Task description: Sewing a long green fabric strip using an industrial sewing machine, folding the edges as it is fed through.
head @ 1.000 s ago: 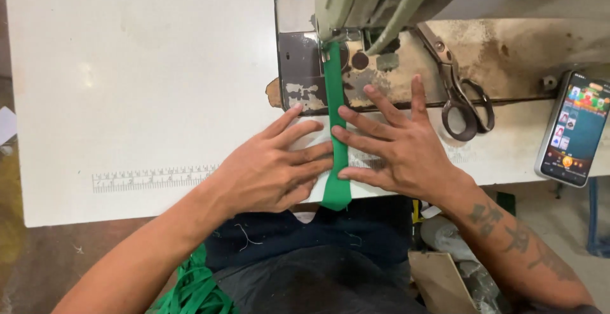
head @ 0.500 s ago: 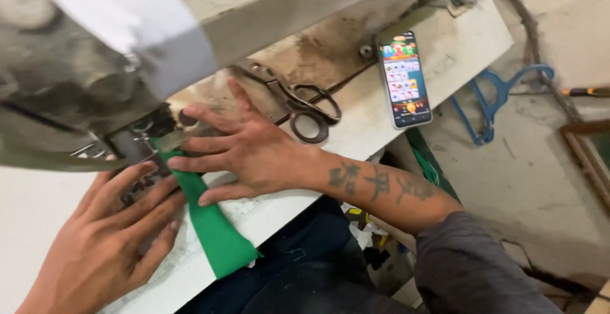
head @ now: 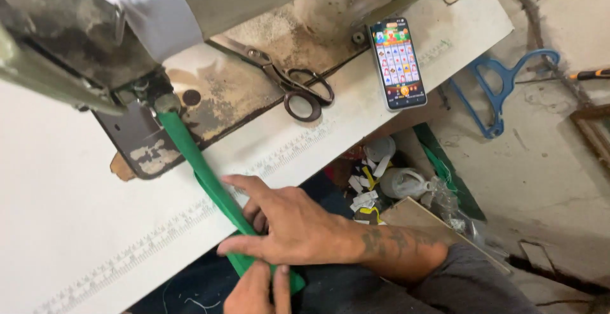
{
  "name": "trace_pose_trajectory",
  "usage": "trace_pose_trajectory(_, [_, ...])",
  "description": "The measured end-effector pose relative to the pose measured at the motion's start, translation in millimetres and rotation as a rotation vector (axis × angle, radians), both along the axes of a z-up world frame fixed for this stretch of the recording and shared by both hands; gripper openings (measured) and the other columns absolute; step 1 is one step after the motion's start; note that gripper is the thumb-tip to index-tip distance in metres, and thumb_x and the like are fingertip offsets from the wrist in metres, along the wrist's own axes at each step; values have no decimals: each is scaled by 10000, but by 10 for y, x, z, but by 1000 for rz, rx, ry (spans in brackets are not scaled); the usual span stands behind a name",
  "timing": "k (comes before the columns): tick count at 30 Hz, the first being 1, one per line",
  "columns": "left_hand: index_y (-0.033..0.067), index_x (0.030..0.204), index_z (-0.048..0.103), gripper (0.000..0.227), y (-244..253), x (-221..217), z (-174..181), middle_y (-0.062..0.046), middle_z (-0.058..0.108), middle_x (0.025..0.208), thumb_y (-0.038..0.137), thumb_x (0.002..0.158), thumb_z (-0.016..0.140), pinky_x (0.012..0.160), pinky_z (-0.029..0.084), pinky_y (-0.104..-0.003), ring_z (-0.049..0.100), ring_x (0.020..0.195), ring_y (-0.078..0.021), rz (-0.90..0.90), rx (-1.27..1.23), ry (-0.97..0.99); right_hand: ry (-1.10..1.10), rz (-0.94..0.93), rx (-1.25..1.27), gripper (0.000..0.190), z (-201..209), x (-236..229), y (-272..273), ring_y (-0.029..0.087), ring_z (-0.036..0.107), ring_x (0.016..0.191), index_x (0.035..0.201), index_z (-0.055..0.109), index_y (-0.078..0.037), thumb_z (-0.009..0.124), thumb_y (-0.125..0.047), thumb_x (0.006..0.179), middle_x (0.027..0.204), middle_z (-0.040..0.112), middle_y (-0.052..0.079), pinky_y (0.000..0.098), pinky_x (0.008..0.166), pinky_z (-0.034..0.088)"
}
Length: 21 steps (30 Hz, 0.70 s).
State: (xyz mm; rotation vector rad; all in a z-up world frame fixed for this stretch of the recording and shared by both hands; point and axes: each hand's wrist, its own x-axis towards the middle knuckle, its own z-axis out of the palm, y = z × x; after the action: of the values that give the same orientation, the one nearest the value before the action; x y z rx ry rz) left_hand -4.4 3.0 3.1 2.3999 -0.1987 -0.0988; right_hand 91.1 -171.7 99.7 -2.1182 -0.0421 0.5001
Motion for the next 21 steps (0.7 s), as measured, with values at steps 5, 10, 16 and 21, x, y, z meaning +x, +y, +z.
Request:
trace_pose_trajectory(5, [159,1044,801,151,123,280,409,-12,811,830,274,1011,709,789,588,-282,755,699,-143,379,-205,28,-233,-145,119,558,-224,-333,63,264,495,483,1578,385,-113,636,-233,1093,661,509,31,421,565,407])
trace_pose_trajectory(10, [-10,1271,771,279,-4,353,478,-127,817,929,79,1008,752,820,641,-255,769,790,-150,415,-580,140,-281,-108,201,537,-313,-485,90,226,448,484,1658,371,-157,558,-184,1156,645,507,57,393,527,361])
trace_pose_trajectory(16, [-41,1332,768,414,-92,321,359,-113,788,862,9,926,833,753,608,-225,712,738,-121,472,-653,146,-443,20,212,531,-551,-521,29,187,460,597,1722,376,-209,537,-116,1224,731,522,32,365,598,414])
trace_pose_trajectory(21, [-54,1315,777,449,-149,251,422,-147,801,908,-43,874,859,729,618,-226,699,742,-127,489,-604,114,-481,162,137,586,-694,-530,-12,212,501,648,1794,255,-296,450,-132,1266,790,567,44,372,624,454])
